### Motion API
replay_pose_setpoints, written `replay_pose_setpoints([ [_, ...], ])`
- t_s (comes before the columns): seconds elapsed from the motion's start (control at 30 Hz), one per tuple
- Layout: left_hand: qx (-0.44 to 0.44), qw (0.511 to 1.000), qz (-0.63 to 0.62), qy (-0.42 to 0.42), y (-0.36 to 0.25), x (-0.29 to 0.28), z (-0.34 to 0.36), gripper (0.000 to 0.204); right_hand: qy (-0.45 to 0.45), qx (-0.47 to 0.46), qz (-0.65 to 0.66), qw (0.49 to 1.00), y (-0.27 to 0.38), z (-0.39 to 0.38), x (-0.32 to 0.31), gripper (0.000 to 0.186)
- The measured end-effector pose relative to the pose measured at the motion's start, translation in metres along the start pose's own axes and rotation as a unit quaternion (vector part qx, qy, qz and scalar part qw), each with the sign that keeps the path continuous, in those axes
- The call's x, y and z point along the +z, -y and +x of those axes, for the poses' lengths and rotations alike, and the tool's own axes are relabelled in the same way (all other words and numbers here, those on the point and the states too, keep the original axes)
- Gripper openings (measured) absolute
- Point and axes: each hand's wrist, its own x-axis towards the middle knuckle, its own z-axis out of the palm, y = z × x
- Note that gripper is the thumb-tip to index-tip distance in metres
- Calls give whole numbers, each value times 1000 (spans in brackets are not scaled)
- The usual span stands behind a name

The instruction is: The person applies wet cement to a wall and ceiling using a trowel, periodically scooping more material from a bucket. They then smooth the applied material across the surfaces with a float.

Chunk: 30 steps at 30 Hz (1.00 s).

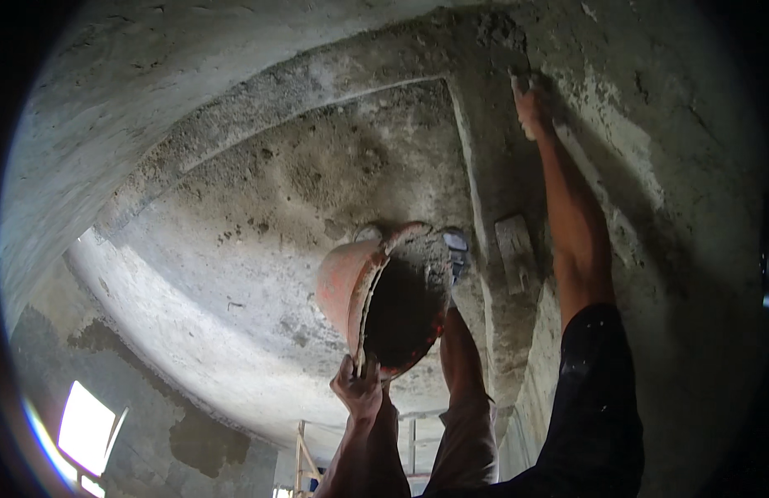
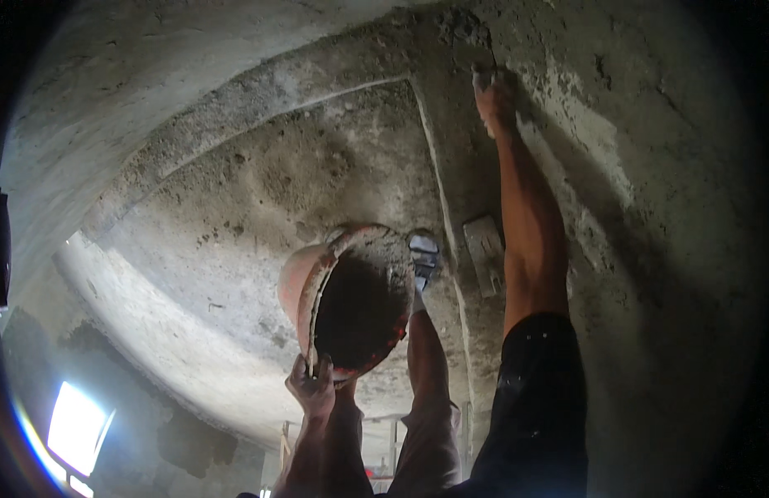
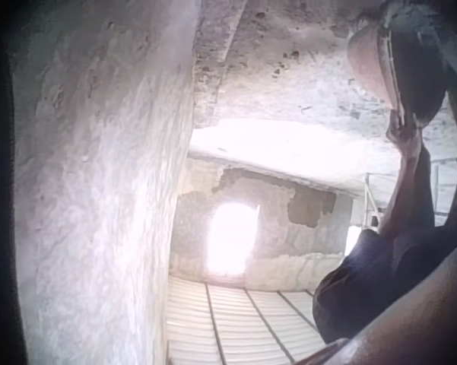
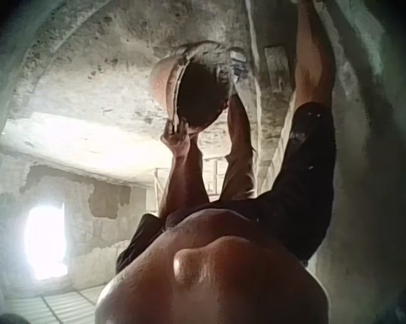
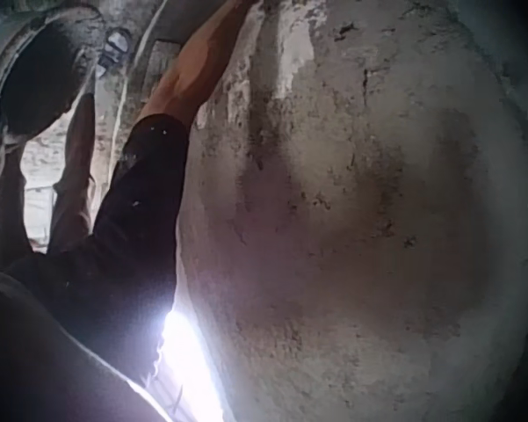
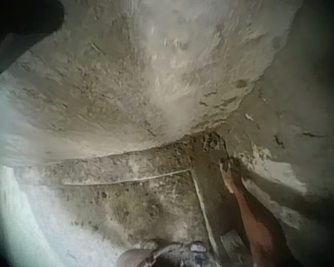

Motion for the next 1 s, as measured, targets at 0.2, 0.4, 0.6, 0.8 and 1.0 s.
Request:
replay_pose_setpoints([
  [0.2, -12, 999, -43, -6, -10, -7, -10, 24, -109, -19, -4, 994, -14, -47, 15, 73],
  [0.4, 31, 999, -35, -16, 8, -15, -20, 24, -52, -96, 112, 988, 12, -164, -16, 54],
  [0.6, 51, 998, -25, -20, 23, -30, -34, 25, 217, -328, 222, 892, 60, -284, -32, 31],
  [0.8, 83, 996, 10, -16, 27, -48, -46, 25, 436, -452, 198, 752, 129, -380, -85, 36],
  [1.0, 94, 995, 27, 18, 46, -54, -54, 25, 497, -418, 286, 705, 115, -382, -90, 33],
])
